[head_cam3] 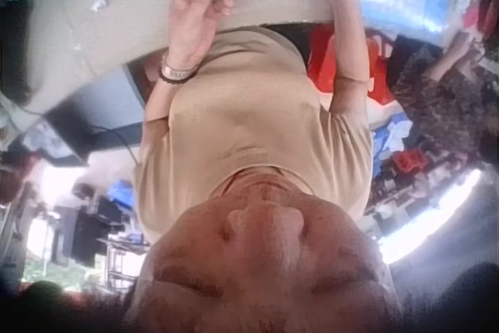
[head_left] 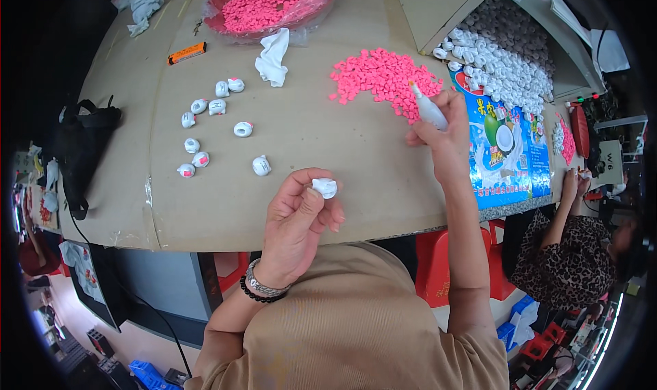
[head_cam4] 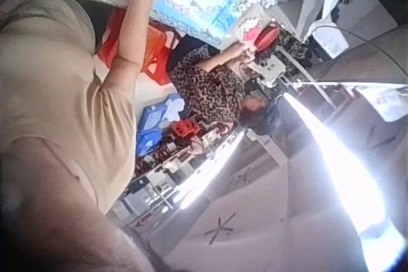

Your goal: Gluing small pink decorative pieces onto white plastic components at a workbench.

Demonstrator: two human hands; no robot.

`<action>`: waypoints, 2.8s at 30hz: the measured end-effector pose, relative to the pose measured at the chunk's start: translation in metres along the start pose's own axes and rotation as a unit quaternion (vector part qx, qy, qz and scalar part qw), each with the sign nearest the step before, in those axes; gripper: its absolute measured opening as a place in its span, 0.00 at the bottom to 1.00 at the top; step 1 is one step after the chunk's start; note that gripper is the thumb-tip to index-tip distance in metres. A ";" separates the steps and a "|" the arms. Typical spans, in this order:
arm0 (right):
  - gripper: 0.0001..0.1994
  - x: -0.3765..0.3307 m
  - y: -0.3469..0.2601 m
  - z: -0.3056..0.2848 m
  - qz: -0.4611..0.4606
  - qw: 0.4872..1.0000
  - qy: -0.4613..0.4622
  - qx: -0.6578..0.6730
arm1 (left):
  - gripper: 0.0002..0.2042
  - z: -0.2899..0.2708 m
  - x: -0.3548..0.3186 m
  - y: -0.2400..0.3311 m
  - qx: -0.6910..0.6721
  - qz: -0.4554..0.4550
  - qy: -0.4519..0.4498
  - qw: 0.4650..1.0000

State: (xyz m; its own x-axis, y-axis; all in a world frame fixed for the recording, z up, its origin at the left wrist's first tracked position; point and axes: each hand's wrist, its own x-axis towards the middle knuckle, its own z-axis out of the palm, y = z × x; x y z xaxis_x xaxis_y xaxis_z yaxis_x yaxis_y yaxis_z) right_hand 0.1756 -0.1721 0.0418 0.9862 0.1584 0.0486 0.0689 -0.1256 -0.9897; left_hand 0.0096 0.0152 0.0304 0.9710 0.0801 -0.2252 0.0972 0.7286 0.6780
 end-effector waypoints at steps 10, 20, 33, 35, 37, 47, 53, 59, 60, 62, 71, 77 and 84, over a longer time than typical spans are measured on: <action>0.11 0.009 -0.005 0.009 -0.162 0.878 0.016 -0.450 | 0.15 -0.003 -0.003 0.004 0.017 -0.004 0.004 1.000; 0.08 0.008 0.018 0.018 -0.169 0.844 0.013 -0.509 | 0.16 0.000 0.001 -0.003 0.073 0.049 -0.011 0.996; 0.05 -0.033 -0.004 0.035 -0.163 0.984 0.033 -0.056 | 0.12 0.030 0.016 0.018 0.027 0.026 -0.130 0.991; 0.05 -0.037 -0.005 0.033 -0.162 0.987 0.017 0.000 | 0.12 0.036 0.015 0.021 0.031 0.025 -0.135 0.990; 0.06 -0.037 0.001 0.033 -0.175 0.981 0.008 0.084 | 0.12 0.039 0.017 0.024 0.033 0.023 -0.136 0.990; 0.04 -0.060 -0.004 0.016 -0.149 0.981 -0.036 0.115 | 0.16 0.037 0.004 0.004 -0.001 0.069 -0.035 0.997; 0.04 -0.075 -0.002 0.022 -0.002 0.985 -0.065 0.158 | 0.15 0.028 0.009 -0.004 0.109 0.091 0.007 0.990; 0.04 -0.084 -0.001 0.038 0.059 0.969 -0.096 0.219 | 0.14 0.011 0.014 -0.012 0.156 0.102 0.023 0.982; 0.05 -0.085 -0.006 0.041 0.069 0.967 -0.086 0.231 | 0.13 0.008 0.014 -0.014 0.176 0.112 0.015 0.978; 0.06 -0.087 -0.011 0.044 0.077 0.964 -0.078 0.244 | 0.13 0.005 0.016 -0.017 0.190 0.125 0.010 0.974; 0.05 -0.091 -0.009 0.055 0.081 0.955 -0.078 0.276 | 0.11 0.009 0.017 -0.018 0.193 0.132 0.005 0.972; 0.06 -0.092 -0.004 0.057 0.078 0.955 -0.077 0.276 | 0.11 0.004 0.016 -0.019 0.200 0.132 -0.010 0.971; 0.08 -0.093 -0.006 0.054 0.131 0.940 -0.074 0.306 | 0.11 0.002 0.015 -0.024 0.198 0.146 -0.031 0.969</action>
State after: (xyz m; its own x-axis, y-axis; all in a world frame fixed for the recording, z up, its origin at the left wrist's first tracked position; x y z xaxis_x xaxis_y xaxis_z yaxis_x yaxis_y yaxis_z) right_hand 0.0758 -0.1335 0.0357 0.9221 0.3412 -0.1827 -0.3186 0.4009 -0.8590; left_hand 0.0221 -0.0028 0.0125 0.9797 0.1939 0.0513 -0.1199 0.3615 0.9246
